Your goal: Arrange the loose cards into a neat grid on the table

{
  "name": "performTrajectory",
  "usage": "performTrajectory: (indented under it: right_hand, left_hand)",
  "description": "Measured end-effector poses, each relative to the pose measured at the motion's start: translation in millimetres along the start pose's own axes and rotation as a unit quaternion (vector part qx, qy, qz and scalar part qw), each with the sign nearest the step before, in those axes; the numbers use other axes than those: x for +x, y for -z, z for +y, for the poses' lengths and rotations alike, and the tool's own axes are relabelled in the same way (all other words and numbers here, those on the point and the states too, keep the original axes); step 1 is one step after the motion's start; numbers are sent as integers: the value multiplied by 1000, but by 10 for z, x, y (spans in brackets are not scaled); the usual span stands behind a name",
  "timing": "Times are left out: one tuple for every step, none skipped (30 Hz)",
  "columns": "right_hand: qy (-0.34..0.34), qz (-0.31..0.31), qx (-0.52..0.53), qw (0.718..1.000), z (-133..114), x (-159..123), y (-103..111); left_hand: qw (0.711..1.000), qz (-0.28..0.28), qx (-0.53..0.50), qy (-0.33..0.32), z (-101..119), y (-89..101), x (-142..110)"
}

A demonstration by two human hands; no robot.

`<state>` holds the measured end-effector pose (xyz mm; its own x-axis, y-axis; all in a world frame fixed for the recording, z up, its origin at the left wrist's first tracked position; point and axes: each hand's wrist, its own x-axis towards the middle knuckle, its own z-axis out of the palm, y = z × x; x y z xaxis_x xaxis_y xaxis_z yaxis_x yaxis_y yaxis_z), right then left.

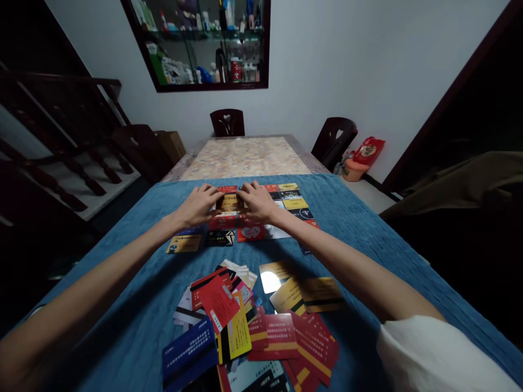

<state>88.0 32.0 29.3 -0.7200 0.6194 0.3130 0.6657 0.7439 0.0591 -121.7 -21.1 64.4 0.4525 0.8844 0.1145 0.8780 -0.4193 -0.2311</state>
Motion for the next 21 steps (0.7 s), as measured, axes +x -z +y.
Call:
performTrajectory:
  right_hand:
    - [-10,-12,0,1000,0,70,-23]
    - [-20,-24,-1,1000,0,140,-48]
    - [-28,-36,-1,999,1,208,-73]
    - [-35,-46,-1,998,2,273,-98]
    - [-39,-56,0,998,4,335,-124]
    - [-43,-64,0,997,8,392,-149]
    - [-47,-72,1,996,15,443,-174]
    - [-51,-80,4,995,23,490,-197]
    - [-54,-89,7,995,34,532,-219]
    - [-57,-97,11,994,47,568,-240]
    - [-60,-104,15,993,62,601,-260]
    - [-61,-110,18,992,79,630,-280]
    - [-62,-113,20,991,95,656,-301]
    - [-62,-115,22,991,111,679,-322]
    - [-62,-117,23,991,125,701,-344]
    - [-64,-119,25,991,138,721,-368]
    - [-66,-121,26,990,149,741,-392]
    - [-69,-125,26,989,158,761,-417]
    - [-72,-128,27,989,165,779,-442]
    - [-75,-132,27,988,170,796,-466]
    - [-77,-136,28,987,175,811,-489]
  left_hand:
    - [1000,-8,1,7,-41,-26,35]
    - [1000,-16,2,13,-81,-52,69]
    - [1000,-24,3,18,-121,-80,104]
    - [999,-31,4,23,-159,-110,138]
    - [999,-40,6,26,-196,-143,172]
    - [998,-47,7,29,-231,-178,205]
    - [998,-53,8,31,-264,-215,238]
    - [998,-58,9,34,-296,-254,271]
    - [997,-62,9,36,-326,-295,303]
    - [997,-65,9,38,-355,-335,336]
    - [997,-68,8,39,-383,-375,369]
    - [997,-71,7,40,-410,-412,402]
    - [996,-75,4,41,-436,-446,436]
    - [996,-79,0,41,-460,-478,469]
    - [996,-83,-5,41,-484,-507,500]
    - [995,-86,-11,41,-505,-533,529]
    - [995,-89,-17,42,-524,-558,555]
    - [995,-92,-22,43,-541,-581,577]
    - [994,-93,-26,44,-555,-603,594]
    - [994,-94,-28,45,-567,-626,607]
    - [994,-95,-30,45,-576,-648,615]
